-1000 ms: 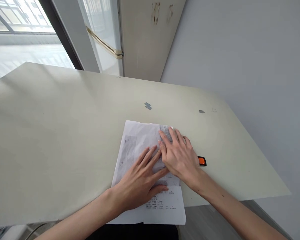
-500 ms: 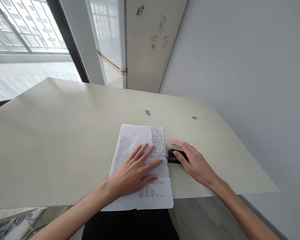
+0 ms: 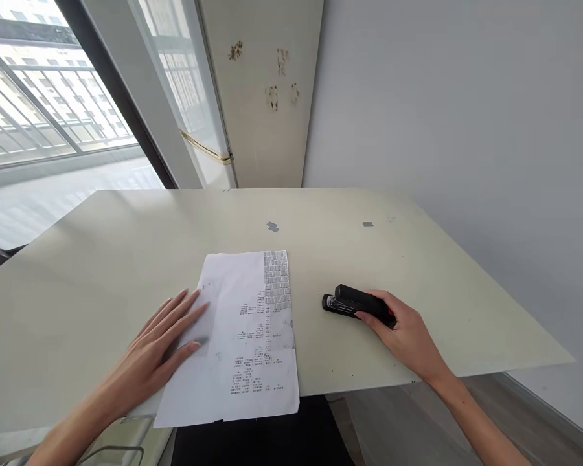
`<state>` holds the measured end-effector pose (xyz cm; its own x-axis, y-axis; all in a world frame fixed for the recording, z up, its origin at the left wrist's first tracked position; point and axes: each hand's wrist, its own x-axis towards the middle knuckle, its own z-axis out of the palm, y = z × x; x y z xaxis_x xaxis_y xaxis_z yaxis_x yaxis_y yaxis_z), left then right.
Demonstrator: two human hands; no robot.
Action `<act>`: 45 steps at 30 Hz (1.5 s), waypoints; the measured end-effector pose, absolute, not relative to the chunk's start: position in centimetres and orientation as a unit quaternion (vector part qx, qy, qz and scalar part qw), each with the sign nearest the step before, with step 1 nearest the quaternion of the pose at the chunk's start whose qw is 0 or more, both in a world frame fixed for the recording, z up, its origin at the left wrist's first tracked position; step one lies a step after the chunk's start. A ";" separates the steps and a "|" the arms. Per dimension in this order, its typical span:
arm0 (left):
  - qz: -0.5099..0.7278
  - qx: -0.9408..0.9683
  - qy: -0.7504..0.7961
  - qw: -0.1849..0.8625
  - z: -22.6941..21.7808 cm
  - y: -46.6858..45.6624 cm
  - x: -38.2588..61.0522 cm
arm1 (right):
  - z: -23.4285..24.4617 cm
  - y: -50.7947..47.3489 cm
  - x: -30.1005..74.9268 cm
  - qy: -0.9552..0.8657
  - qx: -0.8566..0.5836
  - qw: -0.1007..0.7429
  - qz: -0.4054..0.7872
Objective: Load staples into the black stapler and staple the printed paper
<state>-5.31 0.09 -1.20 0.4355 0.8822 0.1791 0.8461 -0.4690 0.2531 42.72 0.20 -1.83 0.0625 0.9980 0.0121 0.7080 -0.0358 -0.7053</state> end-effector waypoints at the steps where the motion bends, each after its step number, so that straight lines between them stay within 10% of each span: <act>1: 0.138 0.844 0.515 0.059 -1.3 0.0 -5.8 | -2.0 0.1 43.1 -0.624 -0.678 0.285 0.263; 22: 0.098 0.860 0.501 0.008 0.7 1.8 -0.6 | -1.3 0.9 43.7 -0.580 -0.612 0.406 0.352; 37: 0.089 0.862 0.498 0.008 -0.5 1.6 -3.9 | -1.0 0.9 43.4 -0.657 -0.594 0.320 0.336; 45: 0.130 0.915 0.379 0.055 -0.4 4.7 10.0 | 1.1 -1.1 44.8 -0.561 -0.675 0.388 0.282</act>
